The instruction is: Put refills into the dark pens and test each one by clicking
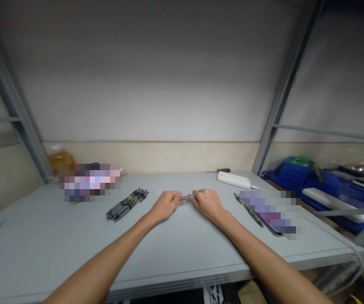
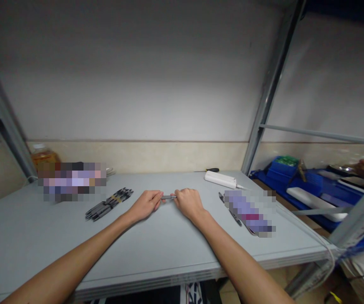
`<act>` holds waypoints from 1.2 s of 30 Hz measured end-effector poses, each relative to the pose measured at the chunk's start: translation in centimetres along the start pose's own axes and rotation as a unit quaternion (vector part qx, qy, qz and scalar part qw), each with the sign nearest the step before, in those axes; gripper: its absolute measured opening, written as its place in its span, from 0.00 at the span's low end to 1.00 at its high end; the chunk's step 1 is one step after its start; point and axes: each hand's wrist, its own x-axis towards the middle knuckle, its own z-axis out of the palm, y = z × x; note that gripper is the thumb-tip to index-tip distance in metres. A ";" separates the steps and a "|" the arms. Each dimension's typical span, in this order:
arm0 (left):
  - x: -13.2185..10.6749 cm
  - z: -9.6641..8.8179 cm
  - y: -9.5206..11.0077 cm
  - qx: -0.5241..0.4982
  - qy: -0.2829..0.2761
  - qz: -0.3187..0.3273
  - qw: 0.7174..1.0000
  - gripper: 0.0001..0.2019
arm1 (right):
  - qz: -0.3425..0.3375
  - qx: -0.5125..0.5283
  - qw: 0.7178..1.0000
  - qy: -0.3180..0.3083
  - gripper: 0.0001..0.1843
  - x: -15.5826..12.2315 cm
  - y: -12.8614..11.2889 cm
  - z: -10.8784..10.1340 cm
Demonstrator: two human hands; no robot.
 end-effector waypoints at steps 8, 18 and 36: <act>0.4 -0.4 -1.1 -0.143 0.053 0.023 0.988 0.11 | -0.012 0.045 0.998 0.032 0.22 -0.2 0.3 0.4; 1.2 -0.4 -2.3 -0.280 0.093 -0.052 0.954 0.16 | -0.089 0.211 0.961 0.157 0.09 0.2 1.9 1.4; 1.1 -1.0 -2.2 -0.186 0.110 -0.110 0.970 0.24 | 0.025 0.575 0.811 0.102 0.13 0.9 3.8 1.4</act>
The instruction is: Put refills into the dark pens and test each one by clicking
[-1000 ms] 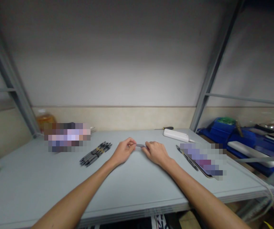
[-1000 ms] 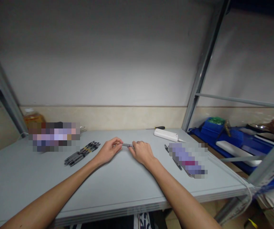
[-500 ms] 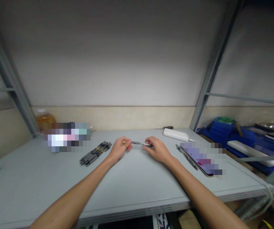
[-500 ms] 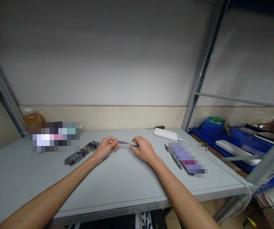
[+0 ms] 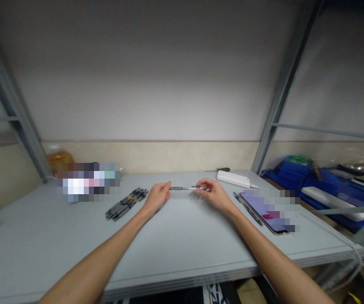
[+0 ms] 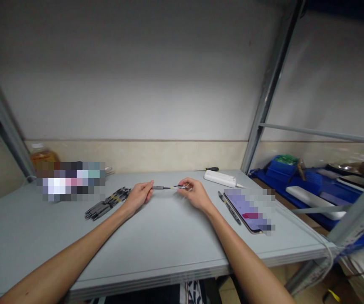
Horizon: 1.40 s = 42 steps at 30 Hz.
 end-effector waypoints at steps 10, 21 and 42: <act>0.2 -0.2 -0.1 -0.044 0.024 -0.051 0.997 0.25 | 0.028 0.063 0.997 0.030 0.11 -0.1 -0.7 -0.2; 0.4 -0.4 0.0 -0.123 0.032 -0.035 0.991 0.23 | 0.106 0.263 0.952 0.116 0.16 0.5 -0.3 -1.1; 0.5 -0.5 -0.3 -0.108 0.040 -0.033 0.993 0.23 | 0.116 0.292 0.942 0.120 0.15 0.4 -0.9 -0.9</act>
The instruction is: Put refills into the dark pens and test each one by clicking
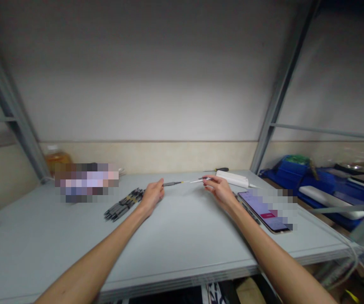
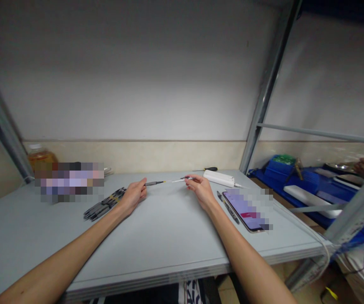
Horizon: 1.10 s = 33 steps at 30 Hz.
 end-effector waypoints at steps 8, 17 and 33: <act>-0.2 0.0 0.2 0.012 0.000 0.003 1.000 0.23 | -0.005 -0.016 1.000 -0.008 0.16 0.2 0.4 -0.2; -0.1 0.1 0.0 0.006 -0.018 -0.006 1.000 0.25 | -0.001 -0.035 0.999 -0.036 0.17 0.1 0.6 0.0; -0.5 0.5 0.1 0.093 -0.045 0.059 0.993 0.22 | -0.052 -0.208 0.975 -0.064 0.18 -0.9 1.3 1.0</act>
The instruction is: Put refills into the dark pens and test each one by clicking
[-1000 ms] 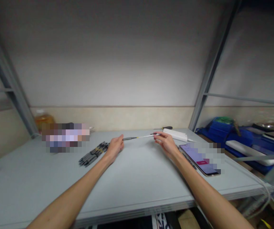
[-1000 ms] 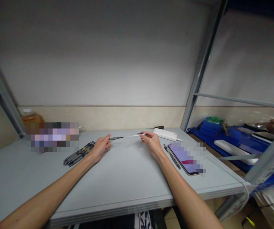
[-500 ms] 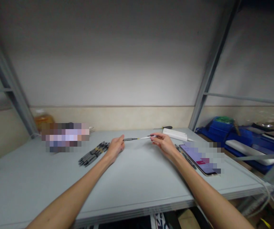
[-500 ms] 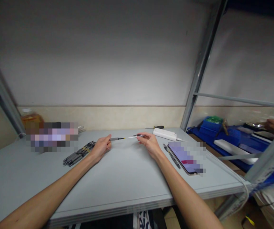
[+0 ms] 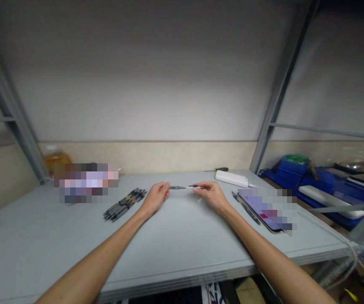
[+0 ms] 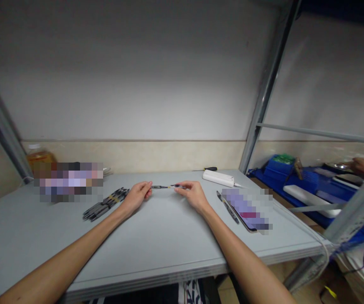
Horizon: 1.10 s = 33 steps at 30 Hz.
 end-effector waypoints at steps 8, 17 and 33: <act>-0.4 0.1 0.6 -0.056 -0.011 0.044 0.997 0.13 | 0.021 -0.098 0.994 -0.037 0.31 -0.1 0.1 0.2; 0.2 -0.4 0.0 -0.139 0.023 0.008 0.990 0.14 | -0.010 -0.005 0.999 -0.032 0.21 0.2 -0.2 -0.2; 0.3 -0.4 -0.1 -0.155 0.018 -0.011 0.988 0.16 | -0.001 -0.032 0.998 -0.046 0.22 0.4 0.2 -0.3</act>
